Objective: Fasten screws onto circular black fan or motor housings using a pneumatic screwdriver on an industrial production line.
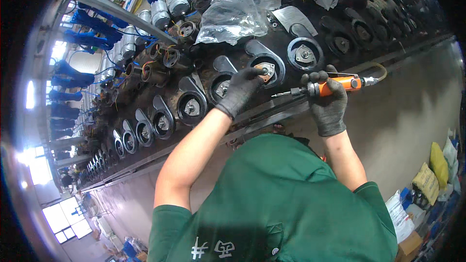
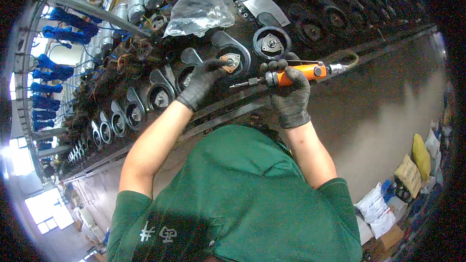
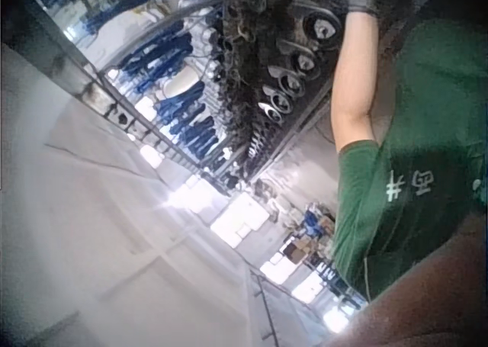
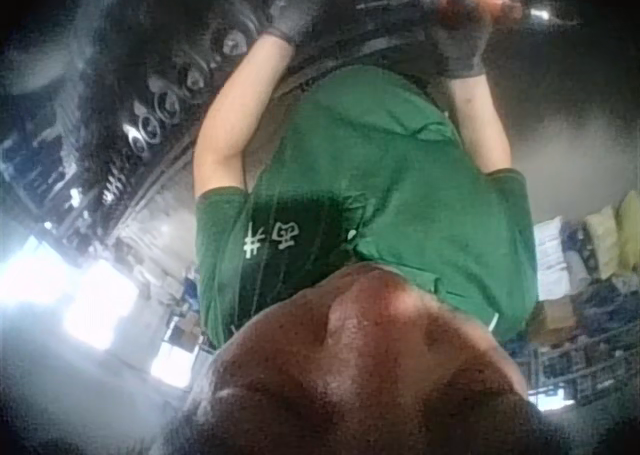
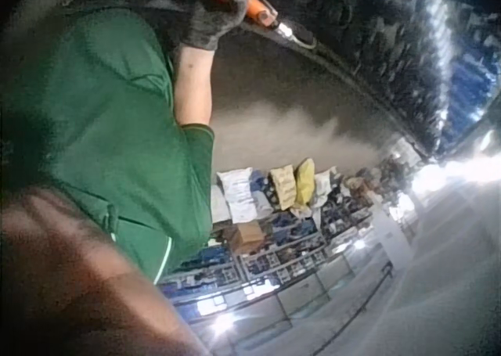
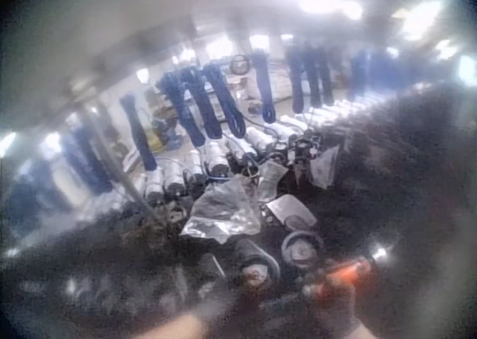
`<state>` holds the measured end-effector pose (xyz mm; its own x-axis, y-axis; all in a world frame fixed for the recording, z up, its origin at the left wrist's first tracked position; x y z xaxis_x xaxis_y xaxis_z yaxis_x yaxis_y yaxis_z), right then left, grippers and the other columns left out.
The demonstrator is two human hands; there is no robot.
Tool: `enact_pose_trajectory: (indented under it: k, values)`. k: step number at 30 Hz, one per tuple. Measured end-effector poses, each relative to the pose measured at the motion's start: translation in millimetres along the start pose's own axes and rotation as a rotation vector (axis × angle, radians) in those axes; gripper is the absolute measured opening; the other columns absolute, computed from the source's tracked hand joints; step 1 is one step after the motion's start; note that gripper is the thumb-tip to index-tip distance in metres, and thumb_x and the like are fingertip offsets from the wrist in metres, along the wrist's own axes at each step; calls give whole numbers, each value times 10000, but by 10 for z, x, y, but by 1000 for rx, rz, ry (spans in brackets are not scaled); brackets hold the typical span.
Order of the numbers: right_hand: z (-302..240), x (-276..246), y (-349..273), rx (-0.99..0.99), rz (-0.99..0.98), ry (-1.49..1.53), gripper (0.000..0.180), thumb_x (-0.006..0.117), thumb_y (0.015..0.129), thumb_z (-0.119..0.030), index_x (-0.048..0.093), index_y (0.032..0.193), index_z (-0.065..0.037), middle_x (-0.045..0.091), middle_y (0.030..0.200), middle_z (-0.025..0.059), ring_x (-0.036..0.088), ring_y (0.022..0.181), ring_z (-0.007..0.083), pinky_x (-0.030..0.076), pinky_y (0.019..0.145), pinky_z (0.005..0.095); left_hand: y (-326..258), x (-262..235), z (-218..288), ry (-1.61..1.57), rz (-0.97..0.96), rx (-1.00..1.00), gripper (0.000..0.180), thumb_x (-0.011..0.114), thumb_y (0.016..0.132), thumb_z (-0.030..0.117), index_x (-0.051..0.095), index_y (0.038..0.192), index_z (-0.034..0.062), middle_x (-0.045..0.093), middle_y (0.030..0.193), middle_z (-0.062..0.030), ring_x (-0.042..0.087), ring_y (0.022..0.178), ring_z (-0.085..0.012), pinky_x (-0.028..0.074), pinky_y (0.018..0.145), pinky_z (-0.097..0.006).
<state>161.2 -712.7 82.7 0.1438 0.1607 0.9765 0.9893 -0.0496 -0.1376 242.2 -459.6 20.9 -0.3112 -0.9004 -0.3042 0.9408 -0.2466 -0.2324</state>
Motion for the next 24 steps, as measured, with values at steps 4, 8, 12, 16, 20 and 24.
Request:
enact_pose_trajectory:
  k: [4, 8, 12, 16, 20, 24]
  values:
    - [-103, -92, -5, -40, 13, -59, 406, 671, 825, -28, 560, 1213, -73, 662, 974, 96, 629, 1010, 273, 435, 1103, 517, 344, 50, 244, 685, -21, 339, 392, 752, 774, 225, 718, 1157, 145, 709, 1025, -171, 685, 969, -344, 536, 879, -425]
    - [-143, -138, -23, -49, 28, -90, 410, 664, 824, -21, 561, 1217, -72, 659, 980, 94, 627, 1013, 277, 432, 1105, 511, 430, 77, 401, 857, -128, 303, 334, 761, 786, 225, 716, 1099, 117, 699, 1058, -154, 671, 996, -331, 535, 872, -428]
    - [-174, -154, -33, -53, 71, -101, 447, 679, 801, -23, 547, 1225, -77, 667, 962, 93, 638, 1001, 288, 444, 1095, 518, 417, 86, 523, 999, -171, 92, 344, 757, 801, 274, 713, 1099, 108, 700, 1054, -149, 669, 1005, -329, 530, 874, -429]
    - [-176, -171, -7, -38, 79, -114, 424, 681, 799, -27, 569, 1206, -69, 652, 962, 94, 623, 1005, 276, 440, 1096, 498, 412, -80, 390, 875, -110, 245, 353, 747, 819, 283, 708, 1122, 108, 703, 1031, -151, 669, 998, -336, 529, 868, -442]
    - [-182, -192, 38, -38, 77, -121, 424, 681, 796, -22, 571, 1203, -71, 652, 960, 93, 624, 1001, 276, 446, 1091, 496, 497, -101, 404, 964, -237, 431, 352, 724, 834, 213, 703, 1185, 194, 701, 1013, -153, 675, 968, -341, 531, 837, -449]
    - [-190, -186, 71, -34, 81, -117, 426, 682, 796, -22, 570, 1204, -71, 657, 968, 92, 630, 997, 278, 448, 1089, 497, 613, -89, 484, 1096, -415, 381, 393, 677, 854, 209, 688, 1246, 229, 716, 1026, -154, 690, 943, -353, 540, 849, -451]
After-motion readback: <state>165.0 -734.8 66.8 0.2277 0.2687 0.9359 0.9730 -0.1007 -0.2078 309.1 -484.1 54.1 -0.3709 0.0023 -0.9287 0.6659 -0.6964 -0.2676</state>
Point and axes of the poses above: each hand's wrist, its own y-axis towards the middle knuckle, its own x-axis out of the palm, z = x × y, the point moved 1 cm from there along y, towards the middle knuckle
